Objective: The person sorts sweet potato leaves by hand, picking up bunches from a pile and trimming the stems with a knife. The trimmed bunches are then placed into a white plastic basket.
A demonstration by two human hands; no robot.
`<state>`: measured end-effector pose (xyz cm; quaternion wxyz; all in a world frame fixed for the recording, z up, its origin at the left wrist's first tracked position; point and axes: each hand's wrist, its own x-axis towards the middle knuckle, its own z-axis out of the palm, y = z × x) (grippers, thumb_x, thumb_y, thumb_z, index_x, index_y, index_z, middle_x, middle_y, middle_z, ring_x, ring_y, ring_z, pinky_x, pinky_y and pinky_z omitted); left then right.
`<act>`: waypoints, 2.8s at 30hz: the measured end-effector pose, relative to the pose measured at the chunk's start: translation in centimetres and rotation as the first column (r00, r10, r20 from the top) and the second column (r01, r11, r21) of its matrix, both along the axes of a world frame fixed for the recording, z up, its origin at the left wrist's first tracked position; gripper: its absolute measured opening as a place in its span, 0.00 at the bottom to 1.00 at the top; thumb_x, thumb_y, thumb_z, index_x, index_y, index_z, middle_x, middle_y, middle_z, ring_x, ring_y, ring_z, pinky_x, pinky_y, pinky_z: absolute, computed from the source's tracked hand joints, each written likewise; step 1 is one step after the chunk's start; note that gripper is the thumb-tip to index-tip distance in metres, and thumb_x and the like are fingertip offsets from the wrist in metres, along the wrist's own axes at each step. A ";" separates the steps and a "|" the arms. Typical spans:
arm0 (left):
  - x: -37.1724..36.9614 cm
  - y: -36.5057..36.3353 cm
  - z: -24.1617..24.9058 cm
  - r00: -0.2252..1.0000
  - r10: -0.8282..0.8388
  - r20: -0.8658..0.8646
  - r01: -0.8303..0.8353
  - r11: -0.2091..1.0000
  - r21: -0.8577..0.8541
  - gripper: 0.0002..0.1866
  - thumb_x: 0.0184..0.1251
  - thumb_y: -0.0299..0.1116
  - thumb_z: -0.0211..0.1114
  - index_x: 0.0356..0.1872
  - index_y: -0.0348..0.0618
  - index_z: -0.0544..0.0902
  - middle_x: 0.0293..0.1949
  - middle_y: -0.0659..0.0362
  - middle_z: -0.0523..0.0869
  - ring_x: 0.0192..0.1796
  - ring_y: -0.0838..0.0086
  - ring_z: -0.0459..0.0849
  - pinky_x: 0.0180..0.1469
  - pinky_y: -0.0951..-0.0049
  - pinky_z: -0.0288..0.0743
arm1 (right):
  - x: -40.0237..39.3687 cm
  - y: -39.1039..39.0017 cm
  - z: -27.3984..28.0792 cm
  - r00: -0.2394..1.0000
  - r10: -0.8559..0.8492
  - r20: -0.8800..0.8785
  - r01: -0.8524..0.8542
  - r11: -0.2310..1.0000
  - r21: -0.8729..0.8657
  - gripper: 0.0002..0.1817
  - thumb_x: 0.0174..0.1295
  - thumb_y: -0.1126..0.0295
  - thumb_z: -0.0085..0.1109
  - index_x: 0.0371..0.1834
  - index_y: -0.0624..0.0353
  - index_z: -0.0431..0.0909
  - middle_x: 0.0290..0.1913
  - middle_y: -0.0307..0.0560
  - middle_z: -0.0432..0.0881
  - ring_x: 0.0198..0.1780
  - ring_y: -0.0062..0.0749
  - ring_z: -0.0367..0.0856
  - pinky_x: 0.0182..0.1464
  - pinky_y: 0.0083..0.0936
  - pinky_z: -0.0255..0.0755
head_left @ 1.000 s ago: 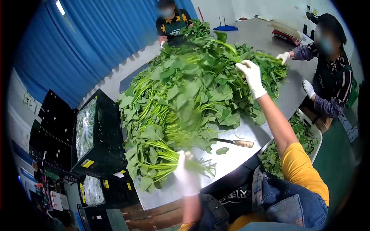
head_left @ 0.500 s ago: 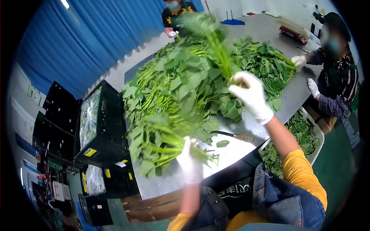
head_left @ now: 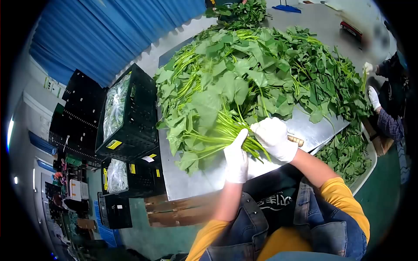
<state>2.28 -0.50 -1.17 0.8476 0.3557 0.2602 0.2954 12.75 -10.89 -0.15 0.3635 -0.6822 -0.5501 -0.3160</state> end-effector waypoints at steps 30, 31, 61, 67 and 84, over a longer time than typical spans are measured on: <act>-0.7 3.4 5.5 0.900 0.429 -0.081 -0.122 0.425 0.897 0.13 0.64 0.22 0.56 0.49 0.31 0.80 0.43 0.52 0.85 0.42 0.70 0.83 0.49 0.73 0.76 | 1.2 -14.3 -4.6 -0.200 0.330 -0.923 -0.043 0.938 0.345 0.11 0.64 0.75 0.53 0.48 0.64 0.74 0.33 0.36 0.77 0.25 0.15 0.72 0.26 0.16 0.66; -1.5 7.2 2.5 0.928 0.360 -0.100 -0.077 0.446 0.892 0.16 0.69 0.21 0.52 0.56 0.30 0.72 0.47 0.54 0.80 0.47 0.73 0.78 0.53 0.74 0.74 | 1.4 -17.9 -3.1 -0.350 0.284 -0.893 -0.086 0.939 0.333 0.06 0.63 0.74 0.55 0.39 0.65 0.78 0.26 0.37 0.78 0.22 0.16 0.73 0.22 0.19 0.64; -7.1 5.7 1.0 0.918 0.023 0.395 -0.057 0.996 0.075 0.21 0.64 0.26 0.58 0.59 0.38 0.70 0.31 0.61 0.73 0.46 0.68 0.75 0.56 0.68 0.65 | 10.6 9.2 -8.7 0.535 -0.220 -0.816 0.139 0.975 -0.171 0.17 0.52 0.57 0.68 0.27 0.64 0.83 0.21 0.45 0.83 0.20 0.28 0.77 0.27 0.26 0.70; -5.8 4.5 1.9 0.976 0.113 0.187 -0.136 0.984 0.118 0.16 0.67 0.23 0.57 0.56 0.35 0.72 0.42 0.53 0.82 0.46 0.73 0.79 0.54 0.74 0.70 | 11.6 1.9 -0.9 0.808 -0.260 -0.528 0.151 0.959 -0.241 0.20 0.56 0.55 0.65 0.33 0.64 0.79 0.24 0.57 0.78 0.28 0.42 0.79 0.34 0.35 0.72; -3.5 1.2 4.0 0.999 0.043 0.026 -0.047 0.981 0.190 0.13 0.65 0.22 0.60 0.50 0.38 0.77 0.49 0.57 0.82 0.49 0.72 0.80 0.55 0.70 0.73 | 13.3 -8.6 2.1 0.675 -0.101 -0.731 0.278 0.952 0.125 0.12 0.63 0.67 0.57 0.39 0.67 0.81 0.36 0.48 0.84 0.37 0.28 0.78 0.47 0.26 0.71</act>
